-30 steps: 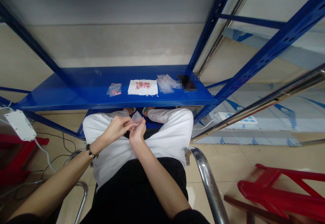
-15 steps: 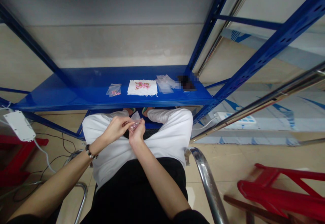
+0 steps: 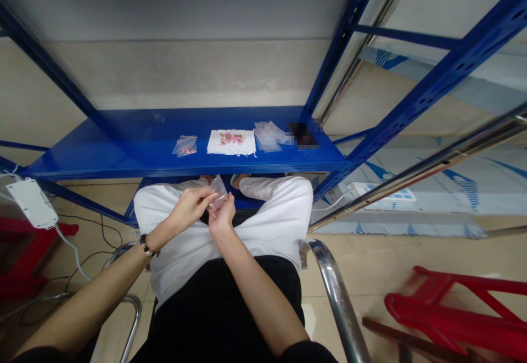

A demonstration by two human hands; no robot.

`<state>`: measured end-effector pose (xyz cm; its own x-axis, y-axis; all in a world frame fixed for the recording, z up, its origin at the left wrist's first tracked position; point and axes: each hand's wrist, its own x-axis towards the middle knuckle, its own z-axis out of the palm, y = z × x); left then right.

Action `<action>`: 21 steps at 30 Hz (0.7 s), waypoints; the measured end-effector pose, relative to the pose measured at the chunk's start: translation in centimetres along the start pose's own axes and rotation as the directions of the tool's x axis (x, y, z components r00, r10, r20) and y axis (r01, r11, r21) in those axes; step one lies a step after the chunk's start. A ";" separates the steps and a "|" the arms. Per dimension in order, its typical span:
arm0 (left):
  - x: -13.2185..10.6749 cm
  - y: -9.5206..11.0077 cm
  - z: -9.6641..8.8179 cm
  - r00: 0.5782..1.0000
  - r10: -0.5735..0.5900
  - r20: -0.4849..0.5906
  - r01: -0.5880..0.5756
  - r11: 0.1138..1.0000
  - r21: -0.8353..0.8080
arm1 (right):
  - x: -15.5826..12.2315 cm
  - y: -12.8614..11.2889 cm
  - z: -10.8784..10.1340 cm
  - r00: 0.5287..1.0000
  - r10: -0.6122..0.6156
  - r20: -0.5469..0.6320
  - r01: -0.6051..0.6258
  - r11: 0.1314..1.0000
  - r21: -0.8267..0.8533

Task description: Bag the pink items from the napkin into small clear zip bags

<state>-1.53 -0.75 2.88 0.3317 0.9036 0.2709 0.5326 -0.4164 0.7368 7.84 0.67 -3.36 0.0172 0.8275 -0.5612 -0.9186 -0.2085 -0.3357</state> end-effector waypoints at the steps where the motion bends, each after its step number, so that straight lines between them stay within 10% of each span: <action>1: 0.1 -0.1 0.1 0.999 -0.049 -0.013 0.048 0.994 -0.095 | 0.0 -0.1 -0.1 1.000 0.010 0.007 -0.010 1.000 -0.008; 4: 0.4 -0.5 0.5 0.968 -0.243 0.057 0.239 0.843 -0.482 | 0.1 -0.8 -0.4 0.996 0.074 0.053 -0.073 0.997 -0.020; 7: 0.7 -1.0 0.7 0.928 -0.352 0.125 0.303 0.514 -0.803 | 0.1 -2.3 -0.5 0.974 0.097 0.203 -0.100 0.995 0.006; 10: 0.8 -1.0 0.8 0.899 -0.405 0.167 0.278 0.230 -0.933 | 0.4 -5.0 0.3 0.922 0.030 0.385 -0.045 0.999 0.029; 14: 0.9 -0.5 0.9 0.883 -0.435 0.179 0.249 0.109 -0.962 | 2.0 -9.9 4.4 0.838 -0.126 0.530 0.220 0.968 -0.118; 16: 0.9 -0.3 1.0 0.886 -0.427 0.182 0.247 0.101 -0.964 | 3.6 -12.1 7.7 0.776 -0.203 0.598 0.477 0.808 -0.345; 18: 1.0 -0.3 1.2 0.891 -0.416 0.185 0.249 0.104 -0.963 | 5.5 -13.8 11.2 0.720 -0.205 0.663 0.688 0.337 -0.643; 21: 0.9 -0.5 1.5 0.892 -0.411 0.187 0.253 0.111 -0.961 | 8.6 -15.0 15.5 0.710 -0.152 0.688 0.702 0.073 -0.708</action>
<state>-0.33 0.17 1.83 0.2224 0.9587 -0.1774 -0.6051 0.2784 0.7459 15.64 19.03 8.57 -0.1201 0.9775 0.1733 0.2247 0.1968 -0.9544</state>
